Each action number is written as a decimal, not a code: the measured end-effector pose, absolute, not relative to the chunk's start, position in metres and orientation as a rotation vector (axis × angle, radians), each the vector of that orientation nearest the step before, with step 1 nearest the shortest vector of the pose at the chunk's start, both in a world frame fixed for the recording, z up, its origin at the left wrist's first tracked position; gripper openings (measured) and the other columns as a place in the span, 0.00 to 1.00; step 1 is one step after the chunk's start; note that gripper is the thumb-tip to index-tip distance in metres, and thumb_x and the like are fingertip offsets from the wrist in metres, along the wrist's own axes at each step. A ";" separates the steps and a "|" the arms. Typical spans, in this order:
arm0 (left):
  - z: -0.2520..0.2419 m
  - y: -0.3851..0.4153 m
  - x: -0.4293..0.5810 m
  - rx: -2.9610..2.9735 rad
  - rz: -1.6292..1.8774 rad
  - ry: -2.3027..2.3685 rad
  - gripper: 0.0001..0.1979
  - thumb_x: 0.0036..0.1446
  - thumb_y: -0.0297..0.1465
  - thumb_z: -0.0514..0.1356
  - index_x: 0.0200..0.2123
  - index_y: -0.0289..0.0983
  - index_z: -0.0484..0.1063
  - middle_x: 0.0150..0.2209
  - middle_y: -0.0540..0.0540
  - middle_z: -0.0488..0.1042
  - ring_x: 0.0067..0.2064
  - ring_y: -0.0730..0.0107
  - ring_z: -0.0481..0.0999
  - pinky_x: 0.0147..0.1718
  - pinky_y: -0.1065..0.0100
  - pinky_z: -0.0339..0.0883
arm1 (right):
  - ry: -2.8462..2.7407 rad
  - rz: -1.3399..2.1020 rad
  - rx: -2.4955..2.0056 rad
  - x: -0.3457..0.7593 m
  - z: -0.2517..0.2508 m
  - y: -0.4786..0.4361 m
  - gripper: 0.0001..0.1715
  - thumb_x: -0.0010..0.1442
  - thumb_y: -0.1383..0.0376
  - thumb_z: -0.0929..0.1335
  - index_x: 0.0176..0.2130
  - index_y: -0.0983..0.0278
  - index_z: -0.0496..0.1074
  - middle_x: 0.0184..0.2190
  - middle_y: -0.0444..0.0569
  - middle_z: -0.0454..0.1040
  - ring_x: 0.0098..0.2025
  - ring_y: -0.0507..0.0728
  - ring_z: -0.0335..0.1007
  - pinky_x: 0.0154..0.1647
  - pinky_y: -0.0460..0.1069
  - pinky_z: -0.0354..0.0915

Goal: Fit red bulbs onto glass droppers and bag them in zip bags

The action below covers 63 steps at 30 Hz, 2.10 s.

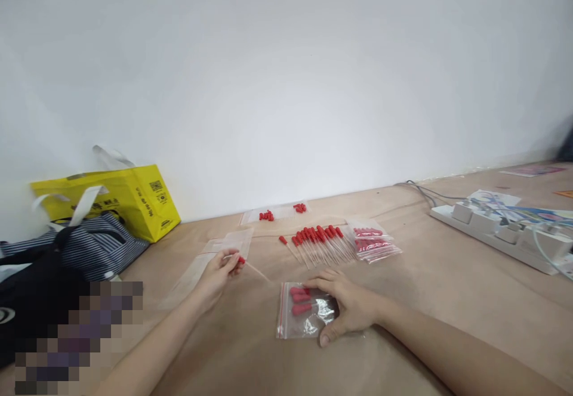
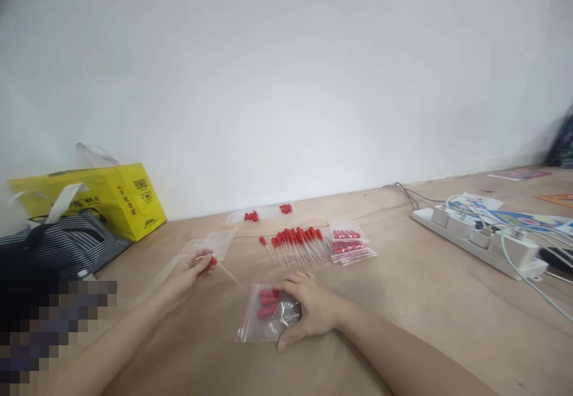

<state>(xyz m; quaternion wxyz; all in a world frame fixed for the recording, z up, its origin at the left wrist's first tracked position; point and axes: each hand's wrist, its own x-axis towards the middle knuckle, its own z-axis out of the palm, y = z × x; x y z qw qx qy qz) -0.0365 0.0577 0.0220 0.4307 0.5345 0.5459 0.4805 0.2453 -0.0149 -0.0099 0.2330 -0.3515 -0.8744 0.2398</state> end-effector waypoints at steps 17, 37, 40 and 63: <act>0.005 -0.008 -0.031 1.018 1.322 1.231 0.24 0.26 0.38 0.69 0.28 0.35 0.66 0.21 0.52 0.73 0.25 0.76 0.69 0.25 0.76 0.64 | -2.404 0.665 -0.972 0.246 -0.009 -0.016 0.50 0.32 0.47 0.72 0.53 0.60 0.60 0.46 0.52 0.64 0.48 0.61 0.57 0.50 0.56 0.52; 0.003 -0.017 -0.013 1.189 1.118 1.204 0.18 0.34 0.40 0.66 0.27 0.37 0.66 0.25 0.50 0.74 0.29 0.70 0.73 0.31 0.71 0.66 | -2.408 0.664 -0.982 0.245 -0.008 -0.017 0.52 0.32 0.46 0.72 0.53 0.62 0.60 0.47 0.53 0.64 0.49 0.62 0.57 0.51 0.57 0.51; 0.004 -0.022 -0.013 1.304 0.959 1.185 0.16 0.34 0.38 0.67 0.27 0.36 0.69 0.28 0.47 0.75 0.32 0.67 0.74 0.34 0.70 0.66 | -2.412 0.654 -0.979 0.245 -0.008 -0.017 0.52 0.32 0.46 0.72 0.53 0.62 0.60 0.48 0.53 0.63 0.49 0.62 0.56 0.52 0.57 0.51; -0.002 -0.009 0.014 1.833 0.606 1.107 0.06 0.40 0.31 0.63 0.21 0.33 0.71 0.18 0.53 0.70 0.20 0.77 0.63 0.19 0.76 0.53 | -2.408 0.642 -0.980 0.245 -0.009 -0.017 0.52 0.33 0.46 0.72 0.54 0.61 0.58 0.49 0.52 0.62 0.51 0.63 0.55 0.53 0.57 0.50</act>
